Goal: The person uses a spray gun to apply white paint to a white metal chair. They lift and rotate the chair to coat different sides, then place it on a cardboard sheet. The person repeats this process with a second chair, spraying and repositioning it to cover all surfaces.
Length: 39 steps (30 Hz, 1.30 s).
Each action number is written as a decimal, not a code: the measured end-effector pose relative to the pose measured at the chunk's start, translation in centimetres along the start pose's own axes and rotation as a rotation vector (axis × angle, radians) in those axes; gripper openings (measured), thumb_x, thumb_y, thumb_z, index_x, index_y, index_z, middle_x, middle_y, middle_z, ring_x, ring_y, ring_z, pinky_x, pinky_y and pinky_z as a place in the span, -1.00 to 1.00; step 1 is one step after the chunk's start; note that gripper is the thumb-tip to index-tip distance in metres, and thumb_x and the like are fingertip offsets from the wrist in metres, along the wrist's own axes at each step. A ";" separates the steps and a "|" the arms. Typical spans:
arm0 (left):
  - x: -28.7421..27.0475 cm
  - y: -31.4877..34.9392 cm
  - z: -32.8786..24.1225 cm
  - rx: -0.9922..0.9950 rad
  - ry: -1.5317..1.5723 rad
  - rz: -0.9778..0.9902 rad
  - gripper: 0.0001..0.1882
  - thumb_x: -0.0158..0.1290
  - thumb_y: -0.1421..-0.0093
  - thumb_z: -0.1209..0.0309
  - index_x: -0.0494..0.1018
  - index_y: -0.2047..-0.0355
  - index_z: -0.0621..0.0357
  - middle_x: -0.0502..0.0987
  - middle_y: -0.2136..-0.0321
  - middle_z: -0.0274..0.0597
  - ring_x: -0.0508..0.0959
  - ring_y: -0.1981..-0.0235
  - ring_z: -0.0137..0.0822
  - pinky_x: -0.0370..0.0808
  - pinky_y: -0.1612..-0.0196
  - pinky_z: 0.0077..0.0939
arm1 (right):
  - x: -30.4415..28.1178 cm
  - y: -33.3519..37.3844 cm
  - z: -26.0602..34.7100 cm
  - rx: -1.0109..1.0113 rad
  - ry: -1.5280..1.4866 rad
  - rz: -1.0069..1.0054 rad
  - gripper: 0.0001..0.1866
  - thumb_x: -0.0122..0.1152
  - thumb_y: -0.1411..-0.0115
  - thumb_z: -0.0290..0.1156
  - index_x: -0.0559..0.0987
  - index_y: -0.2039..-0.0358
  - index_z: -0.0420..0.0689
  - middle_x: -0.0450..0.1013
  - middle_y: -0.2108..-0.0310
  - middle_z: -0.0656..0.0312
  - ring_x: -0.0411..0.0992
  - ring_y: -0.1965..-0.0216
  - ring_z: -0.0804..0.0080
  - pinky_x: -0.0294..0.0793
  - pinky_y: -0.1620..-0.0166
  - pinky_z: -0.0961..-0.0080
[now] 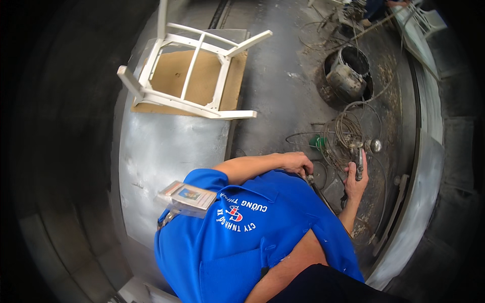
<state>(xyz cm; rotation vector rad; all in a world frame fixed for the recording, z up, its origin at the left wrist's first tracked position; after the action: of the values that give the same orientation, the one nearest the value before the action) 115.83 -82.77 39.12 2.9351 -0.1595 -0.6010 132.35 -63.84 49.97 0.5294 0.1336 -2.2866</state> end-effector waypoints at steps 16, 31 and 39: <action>-5.1 -14.6 -5.2 -0.107 -0.075 -0.570 -0.66 0.13 -0.32 0.18 0.62 0.06 0.16 0.67 0.19 0.06 0.65 0.11 0.08 0.56 0.07 -0.10 | -3.0 -1.4 -6.5 -0.315 0.169 0.359 -0.44 0.34 -0.29 -0.32 0.49 -0.30 -0.01 0.55 0.18 0.03 0.53 0.25 0.13 0.51 0.11 0.30; -4.3 -23.2 -5.1 -0.152 -0.028 -0.405 -0.65 0.13 -0.33 0.15 0.62 0.03 0.12 0.67 0.21 0.06 0.66 0.15 0.02 0.56 0.04 -0.14 | -5.0 -2.8 -8.0 -0.454 0.306 0.389 -0.31 0.53 -0.04 -0.18 0.57 -0.20 -0.09 0.33 -0.30 -0.05 0.21 -0.34 -0.07 0.23 -0.35 0.10; -3.4 -26.8 -1.6 -0.141 -0.213 -0.502 -0.68 0.06 -0.36 0.19 0.61 0.14 0.19 0.63 0.32 0.19 0.60 0.19 0.26 0.52 0.14 0.03 | -7.2 2.7 -17.1 0.420 -1.664 0.182 -0.26 -0.23 -0.46 0.27 0.44 -0.26 -0.12 0.54 -0.07 -0.02 0.54 -0.05 0.00 0.57 -0.06 -0.01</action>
<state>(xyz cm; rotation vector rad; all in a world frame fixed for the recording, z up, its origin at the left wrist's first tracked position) 115.40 -55.79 37.60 2.7644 0.5899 -0.9445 144.40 -56.52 37.59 -1.1732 -1.1303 -1.8764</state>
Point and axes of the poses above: each hand's wrist, its own y-axis away from the middle knuckle, its own x-axis out of the palm, z = x × y, the point moved 2 cm from there along -y, towards the middle knuckle
